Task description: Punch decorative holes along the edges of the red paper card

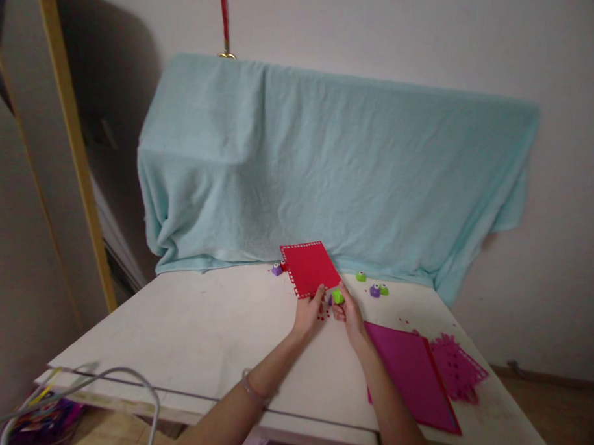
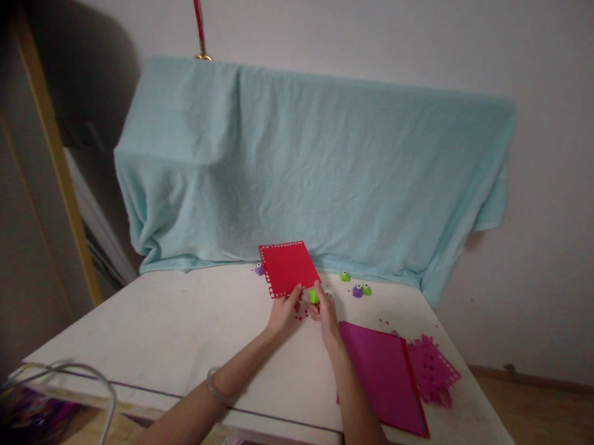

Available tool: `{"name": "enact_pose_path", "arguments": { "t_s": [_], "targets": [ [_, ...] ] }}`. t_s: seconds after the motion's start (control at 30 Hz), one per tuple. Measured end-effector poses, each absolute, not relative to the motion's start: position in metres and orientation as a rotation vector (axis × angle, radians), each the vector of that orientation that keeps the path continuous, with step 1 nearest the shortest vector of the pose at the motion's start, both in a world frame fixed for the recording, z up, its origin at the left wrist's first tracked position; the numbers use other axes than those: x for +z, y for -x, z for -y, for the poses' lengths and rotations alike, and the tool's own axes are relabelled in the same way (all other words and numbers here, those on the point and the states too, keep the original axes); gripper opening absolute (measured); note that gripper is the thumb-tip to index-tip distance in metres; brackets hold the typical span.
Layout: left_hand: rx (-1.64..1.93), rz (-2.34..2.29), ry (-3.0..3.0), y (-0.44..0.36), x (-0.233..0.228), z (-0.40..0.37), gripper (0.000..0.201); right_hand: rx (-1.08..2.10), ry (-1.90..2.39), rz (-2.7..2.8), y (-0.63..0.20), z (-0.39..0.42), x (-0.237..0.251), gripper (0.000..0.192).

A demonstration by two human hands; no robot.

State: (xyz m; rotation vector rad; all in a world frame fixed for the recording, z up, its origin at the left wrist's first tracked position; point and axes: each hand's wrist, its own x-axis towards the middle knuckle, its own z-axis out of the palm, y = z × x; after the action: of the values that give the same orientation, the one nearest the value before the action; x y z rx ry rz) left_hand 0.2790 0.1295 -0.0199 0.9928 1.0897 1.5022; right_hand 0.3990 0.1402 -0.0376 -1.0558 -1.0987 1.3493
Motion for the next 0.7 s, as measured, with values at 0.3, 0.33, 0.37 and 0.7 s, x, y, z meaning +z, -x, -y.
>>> {"name": "enact_pose_path", "arguments": {
  "t_s": [0.3,0.33,0.37,0.7],
  "targets": [
    [1.482,-1.006,-0.992,-0.282,-0.019,-0.128,0.035,1.318,1.100,1.137,-0.397,-0.137,-0.035,0.064],
    [1.484,-1.019,-1.006,-0.282,-0.020,-0.128,0.035,1.308,1.111,1.132,-0.396,-0.137,-0.034,0.064],
    [1.487,-1.033,-1.023,-0.282,-0.020,-0.128,0.034,1.300,1.124,1.125,-0.396,-0.136,-0.033,0.063],
    [1.463,-1.094,-1.100,-0.277,-0.022,-0.127,0.034,1.254,1.223,1.071,-0.393,-0.135,-0.028,0.063]
  ]
}}
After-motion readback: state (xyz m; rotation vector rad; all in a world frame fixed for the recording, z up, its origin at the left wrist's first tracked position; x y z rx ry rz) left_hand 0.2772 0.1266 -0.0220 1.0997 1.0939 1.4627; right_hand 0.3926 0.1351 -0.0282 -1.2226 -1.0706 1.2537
